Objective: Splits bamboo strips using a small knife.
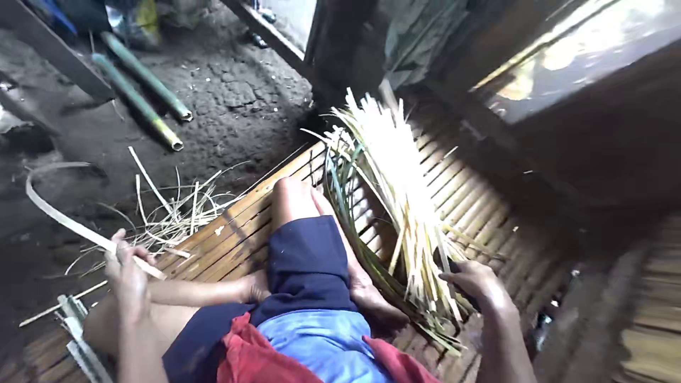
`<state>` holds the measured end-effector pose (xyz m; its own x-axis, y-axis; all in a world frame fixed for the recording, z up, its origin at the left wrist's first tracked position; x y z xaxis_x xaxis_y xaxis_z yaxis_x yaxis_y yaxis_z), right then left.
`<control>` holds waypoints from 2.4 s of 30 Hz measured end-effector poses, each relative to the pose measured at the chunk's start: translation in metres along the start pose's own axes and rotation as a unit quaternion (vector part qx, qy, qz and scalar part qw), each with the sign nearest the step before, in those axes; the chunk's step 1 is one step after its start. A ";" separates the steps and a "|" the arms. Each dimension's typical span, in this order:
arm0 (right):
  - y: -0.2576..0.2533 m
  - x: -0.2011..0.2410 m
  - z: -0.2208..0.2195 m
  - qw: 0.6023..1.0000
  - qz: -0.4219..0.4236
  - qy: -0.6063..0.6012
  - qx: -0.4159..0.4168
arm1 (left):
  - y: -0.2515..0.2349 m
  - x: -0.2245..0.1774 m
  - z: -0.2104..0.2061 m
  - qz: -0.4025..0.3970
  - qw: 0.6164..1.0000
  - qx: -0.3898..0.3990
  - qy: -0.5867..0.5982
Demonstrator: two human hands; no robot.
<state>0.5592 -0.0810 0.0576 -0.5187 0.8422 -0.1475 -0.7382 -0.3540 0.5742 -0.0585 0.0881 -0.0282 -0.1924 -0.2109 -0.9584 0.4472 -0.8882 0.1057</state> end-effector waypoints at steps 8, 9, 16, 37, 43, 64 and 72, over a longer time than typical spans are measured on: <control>0.036 0.041 -0.003 0.982 0.052 -0.084 -0.163 | -0.017 0.019 0.007 0.025 0.930 0.078 -0.357; 0.035 0.057 -0.007 0.975 0.106 -0.122 -0.156 | -0.013 0.020 0.002 0.034 0.924 0.108 -0.366; 0.069 0.212 -0.089 0.804 0.343 -0.436 0.216 | -0.001 0.058 -0.028 0.112 0.882 0.201 -0.411; 0.068 0.265 -0.101 0.785 0.338 -0.466 0.230 | 0.004 0.064 -0.073 -0.231 0.837 0.296 -0.399; 0.062 0.263 -0.100 0.792 0.342 -0.454 0.222 | 0.027 0.092 -0.103 -0.227 0.713 0.508 -0.426; 0.028 0.271 -0.099 0.776 0.398 -0.432 0.230 | 0.032 0.097 0.125 0.163 0.927 -0.213 -0.264; 0.043 0.273 -0.094 0.791 0.397 -0.417 0.209 | 0.076 0.143 0.096 0.223 0.869 -0.211 -0.388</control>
<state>0.3455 0.0956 -0.0340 -0.1546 0.4596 0.8746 -0.0264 -0.8868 0.4614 -0.1354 -0.0490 -0.1317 -0.3742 -0.8534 -0.3628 0.8780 -0.4520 0.1575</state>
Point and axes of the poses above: each hand's wrist, its own y-axis away from the middle knuckle, its own z-axis out of the back of the hand, x = y × z, the point moved 2 cm from there along -y, towards the middle knuckle, and after that the axes turned 5 degrees about -z, right-handed, at the moved point
